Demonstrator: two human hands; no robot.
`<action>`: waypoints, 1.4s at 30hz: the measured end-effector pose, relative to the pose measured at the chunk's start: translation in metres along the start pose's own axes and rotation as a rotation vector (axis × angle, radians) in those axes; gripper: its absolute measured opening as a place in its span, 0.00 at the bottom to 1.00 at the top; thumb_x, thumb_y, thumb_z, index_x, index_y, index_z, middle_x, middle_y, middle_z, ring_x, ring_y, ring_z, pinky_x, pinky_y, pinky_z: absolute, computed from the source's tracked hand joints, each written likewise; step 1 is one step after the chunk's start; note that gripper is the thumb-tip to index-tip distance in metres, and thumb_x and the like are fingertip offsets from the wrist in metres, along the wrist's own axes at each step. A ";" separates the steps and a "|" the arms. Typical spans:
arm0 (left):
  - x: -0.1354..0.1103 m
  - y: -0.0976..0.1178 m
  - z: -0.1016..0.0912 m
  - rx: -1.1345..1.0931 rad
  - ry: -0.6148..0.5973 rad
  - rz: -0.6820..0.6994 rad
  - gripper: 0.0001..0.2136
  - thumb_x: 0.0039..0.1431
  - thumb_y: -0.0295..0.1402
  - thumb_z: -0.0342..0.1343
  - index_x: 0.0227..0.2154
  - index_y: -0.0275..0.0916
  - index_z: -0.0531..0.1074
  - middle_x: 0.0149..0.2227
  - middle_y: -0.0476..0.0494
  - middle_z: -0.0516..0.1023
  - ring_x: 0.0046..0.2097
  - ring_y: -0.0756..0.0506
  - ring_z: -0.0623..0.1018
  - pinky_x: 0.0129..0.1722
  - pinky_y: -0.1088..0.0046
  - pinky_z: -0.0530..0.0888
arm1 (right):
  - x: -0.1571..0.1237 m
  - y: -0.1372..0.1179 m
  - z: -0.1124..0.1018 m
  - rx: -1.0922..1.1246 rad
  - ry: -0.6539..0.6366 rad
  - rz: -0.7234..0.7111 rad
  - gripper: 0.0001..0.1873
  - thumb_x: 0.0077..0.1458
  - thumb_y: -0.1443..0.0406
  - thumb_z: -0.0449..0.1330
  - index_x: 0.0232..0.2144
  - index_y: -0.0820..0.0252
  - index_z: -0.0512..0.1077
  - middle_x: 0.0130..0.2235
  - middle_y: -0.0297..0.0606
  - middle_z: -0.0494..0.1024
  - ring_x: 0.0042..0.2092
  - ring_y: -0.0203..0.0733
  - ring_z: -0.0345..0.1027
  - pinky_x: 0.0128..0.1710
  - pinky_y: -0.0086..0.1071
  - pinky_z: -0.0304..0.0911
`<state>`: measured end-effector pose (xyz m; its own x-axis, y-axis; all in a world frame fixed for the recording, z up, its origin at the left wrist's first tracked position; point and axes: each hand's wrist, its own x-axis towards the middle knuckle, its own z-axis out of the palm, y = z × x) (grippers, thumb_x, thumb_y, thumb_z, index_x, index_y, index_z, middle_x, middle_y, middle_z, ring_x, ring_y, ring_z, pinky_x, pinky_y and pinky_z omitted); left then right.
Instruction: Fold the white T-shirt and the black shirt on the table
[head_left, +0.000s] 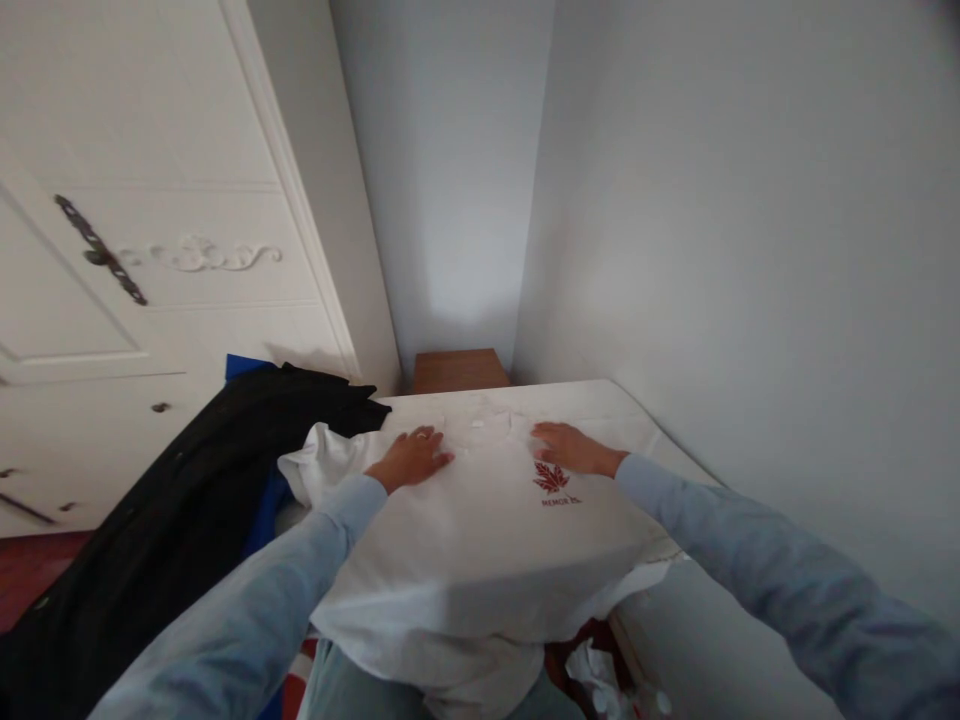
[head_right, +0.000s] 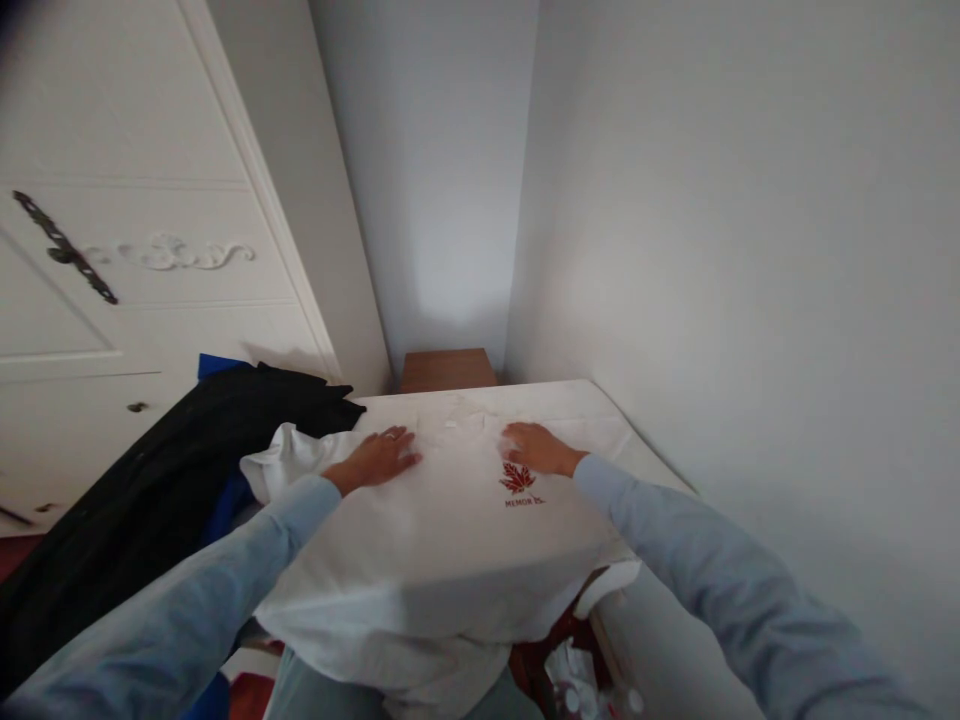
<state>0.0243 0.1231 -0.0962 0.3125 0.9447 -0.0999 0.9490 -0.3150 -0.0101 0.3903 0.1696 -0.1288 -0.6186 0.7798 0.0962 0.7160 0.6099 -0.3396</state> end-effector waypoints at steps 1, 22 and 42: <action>0.001 0.002 0.007 -0.015 -0.015 -0.011 0.30 0.68 0.50 0.40 0.65 0.37 0.59 0.69 0.31 0.57 0.70 0.36 0.57 0.65 0.52 0.61 | 0.003 -0.002 0.004 -0.058 -0.050 0.007 0.29 0.61 0.52 0.56 0.59 0.60 0.71 0.65 0.51 0.65 0.67 0.57 0.57 0.67 0.50 0.51; 0.058 -0.040 0.030 -0.069 0.064 -0.066 0.34 0.69 0.51 0.30 0.71 0.35 0.46 0.73 0.36 0.47 0.73 0.38 0.47 0.71 0.52 0.47 | 0.047 0.057 0.005 -0.289 -0.010 0.177 0.35 0.68 0.49 0.42 0.69 0.62 0.55 0.71 0.50 0.51 0.72 0.52 0.44 0.70 0.48 0.43; 0.059 -0.040 0.031 -0.063 0.120 -0.064 0.32 0.69 0.47 0.36 0.70 0.34 0.49 0.72 0.35 0.51 0.72 0.37 0.51 0.70 0.51 0.51 | -0.062 0.140 -0.086 -0.199 0.069 0.814 0.15 0.43 0.68 0.61 0.37 0.62 0.78 0.45 0.53 0.80 0.54 0.58 0.72 0.55 0.44 0.64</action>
<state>0.0036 0.1887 -0.1330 0.2501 0.9680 0.0184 0.9668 -0.2507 0.0499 0.5567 0.2190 -0.1018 0.1320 0.9901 -0.0478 0.9779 -0.1380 -0.1573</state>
